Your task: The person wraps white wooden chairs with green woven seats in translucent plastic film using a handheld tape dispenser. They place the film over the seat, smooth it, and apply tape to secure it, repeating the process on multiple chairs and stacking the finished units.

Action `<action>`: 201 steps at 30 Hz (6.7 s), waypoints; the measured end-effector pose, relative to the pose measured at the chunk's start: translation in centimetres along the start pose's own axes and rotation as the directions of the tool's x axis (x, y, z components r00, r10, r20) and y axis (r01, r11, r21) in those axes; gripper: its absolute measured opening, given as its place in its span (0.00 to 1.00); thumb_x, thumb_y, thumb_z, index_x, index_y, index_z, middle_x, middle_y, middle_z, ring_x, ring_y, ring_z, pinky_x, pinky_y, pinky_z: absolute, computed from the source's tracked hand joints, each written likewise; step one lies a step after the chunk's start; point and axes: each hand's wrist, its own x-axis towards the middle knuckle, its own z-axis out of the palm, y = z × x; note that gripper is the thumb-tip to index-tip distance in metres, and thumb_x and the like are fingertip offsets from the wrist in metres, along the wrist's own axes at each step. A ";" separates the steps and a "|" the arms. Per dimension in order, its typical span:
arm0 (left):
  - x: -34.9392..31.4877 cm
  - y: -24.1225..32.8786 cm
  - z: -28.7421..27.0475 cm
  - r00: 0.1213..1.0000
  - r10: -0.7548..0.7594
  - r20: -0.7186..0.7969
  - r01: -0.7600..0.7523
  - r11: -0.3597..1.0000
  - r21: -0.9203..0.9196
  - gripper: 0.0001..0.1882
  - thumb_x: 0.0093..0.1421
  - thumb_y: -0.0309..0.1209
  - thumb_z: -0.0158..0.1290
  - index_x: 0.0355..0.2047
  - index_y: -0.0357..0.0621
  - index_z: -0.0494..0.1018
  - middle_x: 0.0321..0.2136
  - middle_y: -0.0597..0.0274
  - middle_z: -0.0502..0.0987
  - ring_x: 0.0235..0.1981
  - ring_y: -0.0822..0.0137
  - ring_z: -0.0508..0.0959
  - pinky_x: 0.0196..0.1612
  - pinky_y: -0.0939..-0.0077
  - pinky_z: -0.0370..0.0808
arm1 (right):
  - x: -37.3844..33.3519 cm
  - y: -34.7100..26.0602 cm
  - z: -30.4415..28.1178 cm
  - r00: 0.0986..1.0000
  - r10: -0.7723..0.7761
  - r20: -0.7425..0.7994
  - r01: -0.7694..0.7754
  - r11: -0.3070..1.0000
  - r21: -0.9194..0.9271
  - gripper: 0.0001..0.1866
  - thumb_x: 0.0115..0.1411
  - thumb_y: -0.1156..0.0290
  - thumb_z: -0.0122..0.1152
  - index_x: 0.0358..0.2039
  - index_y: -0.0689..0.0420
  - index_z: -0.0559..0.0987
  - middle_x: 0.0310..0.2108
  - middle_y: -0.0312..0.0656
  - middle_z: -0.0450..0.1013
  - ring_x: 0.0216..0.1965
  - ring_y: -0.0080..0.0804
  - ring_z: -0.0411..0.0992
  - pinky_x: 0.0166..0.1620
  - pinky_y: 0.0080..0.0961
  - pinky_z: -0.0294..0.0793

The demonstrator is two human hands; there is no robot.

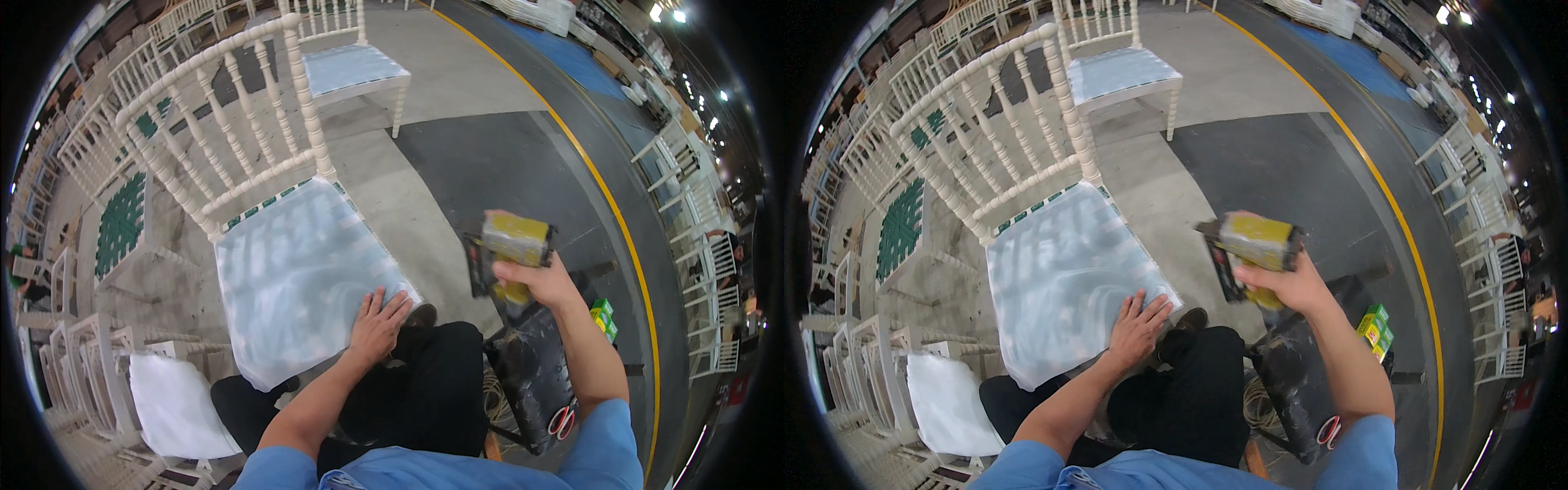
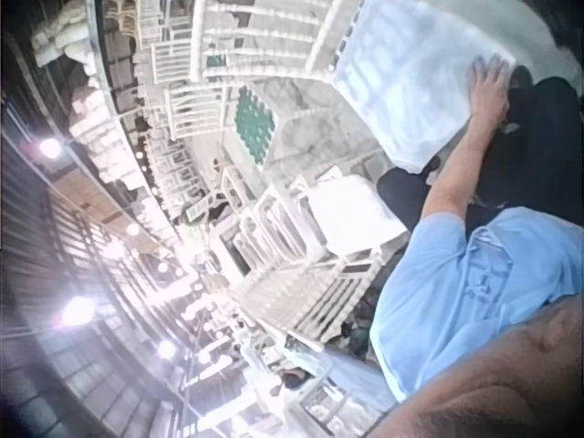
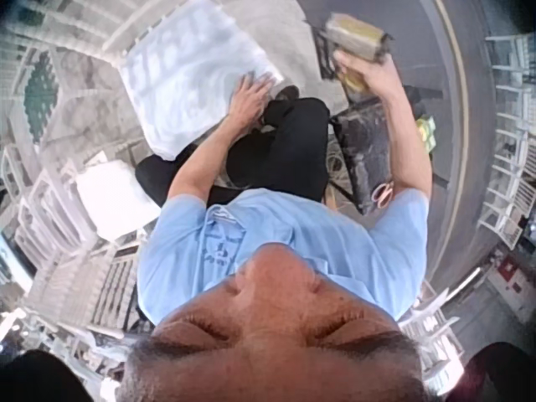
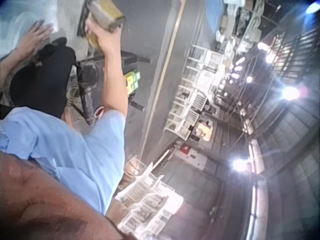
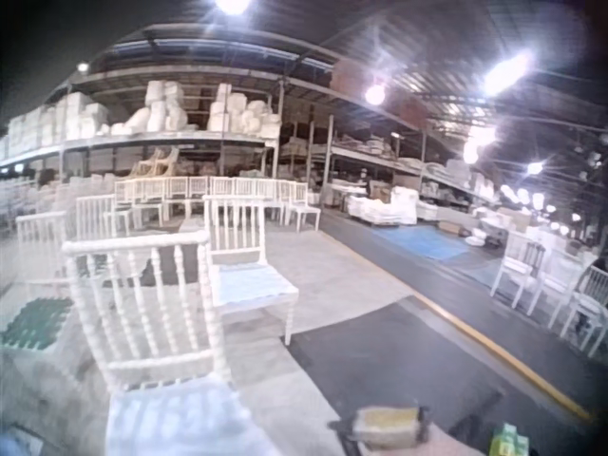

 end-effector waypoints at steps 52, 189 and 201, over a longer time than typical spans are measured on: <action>10.9 -14.0 -0.2 0.972 -0.221 -0.084 0.214 0.973 -0.083 0.32 0.74 0.42 0.48 0.75 0.49 0.62 0.77 0.63 0.60 0.78 0.46 0.54 0.79 0.43 0.47 | 22.2 7.2 7.8 0.636 0.357 0.684 0.518 0.460 -0.721 0.36 0.55 0.71 0.75 0.65 0.40 0.77 0.46 0.49 0.84 0.49 0.54 0.81 0.54 0.45 0.80; -17.7 -10.6 -6.8 0.272 -0.787 0.554 0.450 -0.405 -0.796 0.09 0.69 0.30 0.62 0.37 0.38 0.74 0.24 0.62 0.77 0.22 0.64 0.79 0.26 0.66 0.79 | 14.0 9.1 7.3 0.898 0.430 -0.089 -0.436 0.849 -0.298 0.09 0.65 0.67 0.73 0.37 0.59 0.82 0.28 0.39 0.78 0.20 0.25 0.70 0.22 0.26 0.69; -18.1 -10.7 -6.0 0.285 -0.792 0.540 0.419 -0.404 -0.813 0.08 0.69 0.28 0.60 0.37 0.37 0.74 0.24 0.62 0.77 0.22 0.65 0.78 0.27 0.67 0.78 | 11.9 10.2 11.8 0.891 0.453 -0.030 -0.425 0.809 -0.405 0.11 0.64 0.67 0.74 0.39 0.61 0.83 0.28 0.39 0.78 0.19 0.26 0.71 0.21 0.27 0.70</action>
